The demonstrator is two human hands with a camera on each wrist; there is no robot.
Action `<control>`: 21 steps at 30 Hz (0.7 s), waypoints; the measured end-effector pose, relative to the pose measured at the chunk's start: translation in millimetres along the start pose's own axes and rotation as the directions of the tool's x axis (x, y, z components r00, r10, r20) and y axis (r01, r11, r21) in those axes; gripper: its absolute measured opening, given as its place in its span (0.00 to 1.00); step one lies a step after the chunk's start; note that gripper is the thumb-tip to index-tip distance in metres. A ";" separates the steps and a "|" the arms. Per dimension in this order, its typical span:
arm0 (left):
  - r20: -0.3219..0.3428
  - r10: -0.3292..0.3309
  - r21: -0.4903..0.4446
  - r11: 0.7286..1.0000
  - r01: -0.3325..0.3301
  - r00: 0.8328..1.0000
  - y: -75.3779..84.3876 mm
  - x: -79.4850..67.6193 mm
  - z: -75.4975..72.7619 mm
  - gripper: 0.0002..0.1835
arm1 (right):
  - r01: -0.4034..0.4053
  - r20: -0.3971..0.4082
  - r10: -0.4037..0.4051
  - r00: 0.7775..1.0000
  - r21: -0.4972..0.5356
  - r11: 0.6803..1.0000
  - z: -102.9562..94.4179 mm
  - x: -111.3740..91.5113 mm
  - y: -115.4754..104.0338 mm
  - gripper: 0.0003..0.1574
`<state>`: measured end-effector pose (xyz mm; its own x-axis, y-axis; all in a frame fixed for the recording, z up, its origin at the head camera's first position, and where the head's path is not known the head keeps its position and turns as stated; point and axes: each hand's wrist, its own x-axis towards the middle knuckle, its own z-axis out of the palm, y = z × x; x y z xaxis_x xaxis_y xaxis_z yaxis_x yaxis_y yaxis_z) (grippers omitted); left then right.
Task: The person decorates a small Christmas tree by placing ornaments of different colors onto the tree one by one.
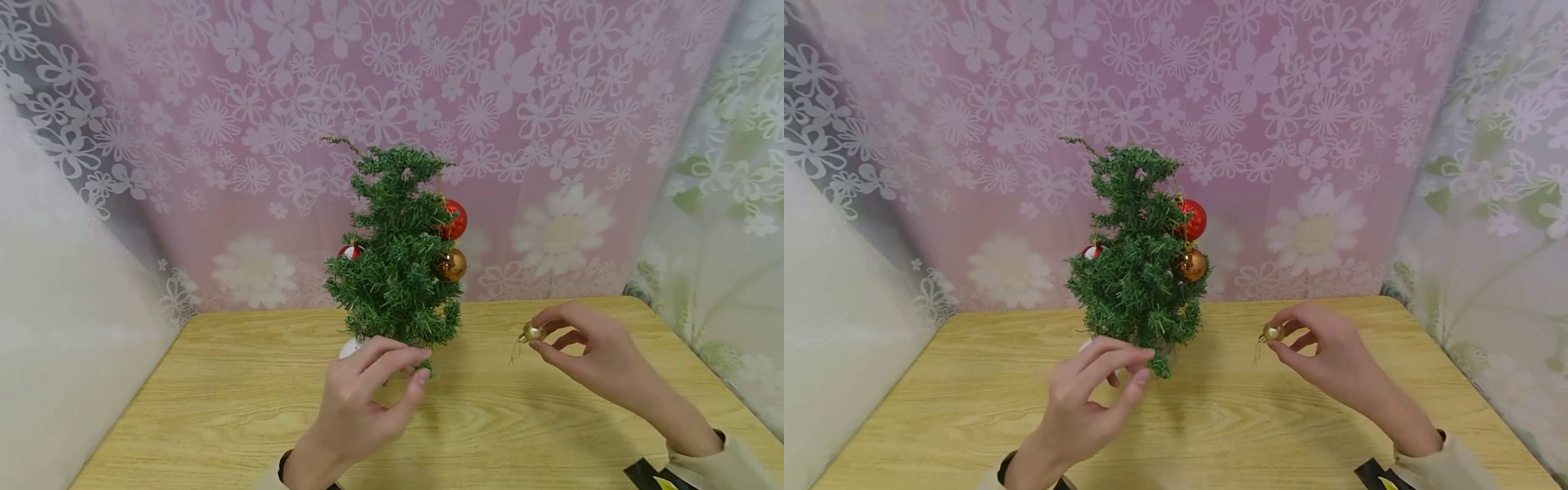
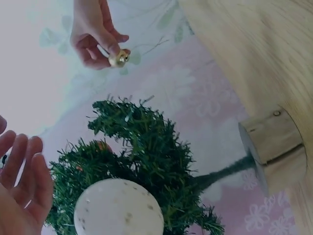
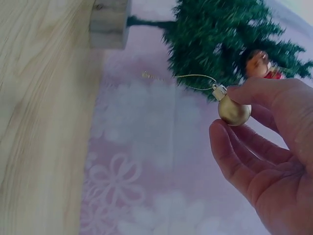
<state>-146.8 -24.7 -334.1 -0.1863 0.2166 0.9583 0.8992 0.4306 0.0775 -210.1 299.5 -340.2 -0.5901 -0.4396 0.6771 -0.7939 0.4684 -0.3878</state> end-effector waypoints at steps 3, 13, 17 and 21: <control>0.085 -0.042 -0.004 0.999 0.043 0.995 4.5 0.0 2.6 0.07 | 0.035 0.003 -0.035 0.999 0.032 0.999 1.8 2.7 -10.0 0.33; 0.281 -0.095 0.145 0.988 0.056 0.955 9.3 -2.7 12.8 0.07 | 0.221 -0.036 -0.218 0.975 0.173 0.960 10.6 10.1 -33.9 0.14; 0.339 -0.177 0.138 0.981 0.137 0.924 14.5 -4.6 17.8 0.07 | 0.239 -0.040 -0.236 0.971 0.186 0.953 14.0 10.8 -42.5 0.13; 0.392 -0.311 0.109 0.950 0.292 0.866 19.6 -5.8 20.9 0.08 | 0.248 -0.042 -0.244 0.969 0.194 0.949 15.8 11.8 -50.9 0.13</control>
<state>-136.4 0.7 -343.8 -0.5959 0.3975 0.6978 0.7572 0.5675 0.3234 -178.9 258.4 -322.3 -0.3719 -0.5080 0.7770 -0.9281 0.1875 -0.3216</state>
